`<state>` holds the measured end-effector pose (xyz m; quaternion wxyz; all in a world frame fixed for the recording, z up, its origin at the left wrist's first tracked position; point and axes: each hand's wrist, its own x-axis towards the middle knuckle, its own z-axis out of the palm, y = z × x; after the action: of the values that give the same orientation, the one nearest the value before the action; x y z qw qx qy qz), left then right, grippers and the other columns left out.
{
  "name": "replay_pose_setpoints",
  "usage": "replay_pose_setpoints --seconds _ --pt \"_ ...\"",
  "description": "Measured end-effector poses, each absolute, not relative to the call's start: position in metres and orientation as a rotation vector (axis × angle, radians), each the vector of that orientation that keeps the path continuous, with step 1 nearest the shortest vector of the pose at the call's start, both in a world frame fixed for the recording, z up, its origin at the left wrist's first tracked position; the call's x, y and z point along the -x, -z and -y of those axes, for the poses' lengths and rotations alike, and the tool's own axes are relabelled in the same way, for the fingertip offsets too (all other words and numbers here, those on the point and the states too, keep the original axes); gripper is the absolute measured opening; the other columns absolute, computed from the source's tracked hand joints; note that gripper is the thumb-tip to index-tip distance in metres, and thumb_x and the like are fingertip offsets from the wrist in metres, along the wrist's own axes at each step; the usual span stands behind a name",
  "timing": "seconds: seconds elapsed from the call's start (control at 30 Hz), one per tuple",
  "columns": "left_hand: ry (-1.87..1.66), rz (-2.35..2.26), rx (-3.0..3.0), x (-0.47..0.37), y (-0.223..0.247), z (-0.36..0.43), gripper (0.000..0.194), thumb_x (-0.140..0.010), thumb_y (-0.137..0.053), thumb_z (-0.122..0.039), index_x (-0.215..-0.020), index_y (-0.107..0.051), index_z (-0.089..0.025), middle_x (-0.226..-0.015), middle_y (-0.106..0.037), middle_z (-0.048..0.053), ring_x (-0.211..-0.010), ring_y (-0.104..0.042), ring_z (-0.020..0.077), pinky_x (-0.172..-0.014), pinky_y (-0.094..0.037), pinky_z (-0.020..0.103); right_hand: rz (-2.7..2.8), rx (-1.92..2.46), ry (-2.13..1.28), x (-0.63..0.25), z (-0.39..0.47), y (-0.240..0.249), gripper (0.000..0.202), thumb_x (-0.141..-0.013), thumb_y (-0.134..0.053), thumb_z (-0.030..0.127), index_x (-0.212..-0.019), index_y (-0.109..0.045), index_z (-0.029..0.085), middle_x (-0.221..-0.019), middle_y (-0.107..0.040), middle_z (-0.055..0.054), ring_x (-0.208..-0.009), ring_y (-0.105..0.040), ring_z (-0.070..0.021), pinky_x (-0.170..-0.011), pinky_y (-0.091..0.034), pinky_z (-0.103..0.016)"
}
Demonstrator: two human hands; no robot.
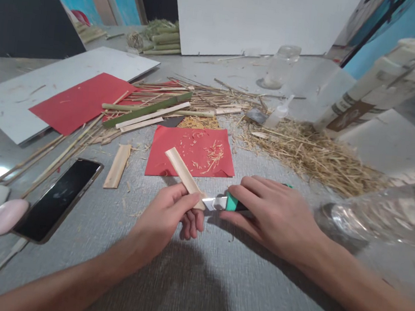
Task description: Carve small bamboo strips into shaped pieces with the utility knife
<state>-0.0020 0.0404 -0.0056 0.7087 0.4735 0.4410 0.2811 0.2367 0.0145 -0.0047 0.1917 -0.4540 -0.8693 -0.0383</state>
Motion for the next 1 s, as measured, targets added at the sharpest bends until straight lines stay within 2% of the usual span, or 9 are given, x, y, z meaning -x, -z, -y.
replay_pose_setpoints --seconds 0.37,0.67,0.83,0.93,1.0 --pt "-0.575 -1.045 -1.145 0.002 0.002 -0.041 0.019 -0.091 -0.066 -0.03 -0.078 -0.059 -0.018 -0.06 -0.063 -0.002 -0.051 -0.051 0.0084 -0.051 -0.04 0.022 2.455 1.278 0.111 -0.238 -0.015 0.002 0.051 -0.112 -0.044 0.06 -0.098 -0.069 0.018 -0.083 -0.064 -0.003 -0.072 -0.058 -0.0184 -0.068 -0.038 -0.032" --pt "-0.493 -1.05 -1.243 0.007 0.004 -0.045 0.021 -0.096 -0.064 -0.034 -0.081 -0.06 -0.019 -0.057 -0.059 -0.004 -0.048 -0.045 0.0078 -0.047 -0.033 0.022 2.472 1.29 0.226 -0.234 -0.013 0.004 0.054 -0.112 -0.042 0.063 -0.093 -0.069 0.019 -0.078 -0.064 -0.003 -0.07 -0.058 -0.0189 -0.067 -0.036 -0.033" --pt "-0.234 -0.971 -1.213 0.004 -0.002 -0.032 0.019 -0.089 -0.069 -0.034 -0.08 -0.061 -0.019 -0.056 -0.061 -0.002 -0.047 -0.048 0.0091 -0.046 -0.035 0.021 2.218 1.561 0.367 -0.252 -0.023 0.0 0.047 -0.111 -0.05 0.058 -0.09 -0.068 0.021 -0.08 -0.067 -0.005 -0.069 -0.059 -0.0201 -0.059 -0.03 -0.034" --pt "-0.329 -0.971 -1.106 0.001 -0.002 -0.034 0.019 -0.087 -0.07 -0.036 -0.083 -0.061 -0.019 -0.054 -0.062 -0.003 -0.043 -0.048 0.0093 -0.044 -0.036 0.021 2.082 1.537 0.226 -0.256 -0.023 -0.003 0.04 -0.111 -0.052 0.052 -0.093 -0.067 0.021 -0.08 -0.067 -0.005 -0.069 -0.06 -0.02 -0.06 -0.035 -0.034" --pt "-0.446 -1.01 -1.108 0.001 -0.001 -0.039 0.019 -0.086 -0.07 -0.036 -0.084 -0.063 -0.019 -0.052 -0.061 -0.003 -0.042 -0.046 0.0087 -0.043 -0.034 0.021 2.194 1.394 0.12 -0.25 -0.019 -0.003 0.039 -0.111 -0.053 0.052 -0.093 -0.067 0.021 -0.079 -0.066 -0.004 -0.068 -0.058 -0.0185 -0.062 -0.038 -0.033"
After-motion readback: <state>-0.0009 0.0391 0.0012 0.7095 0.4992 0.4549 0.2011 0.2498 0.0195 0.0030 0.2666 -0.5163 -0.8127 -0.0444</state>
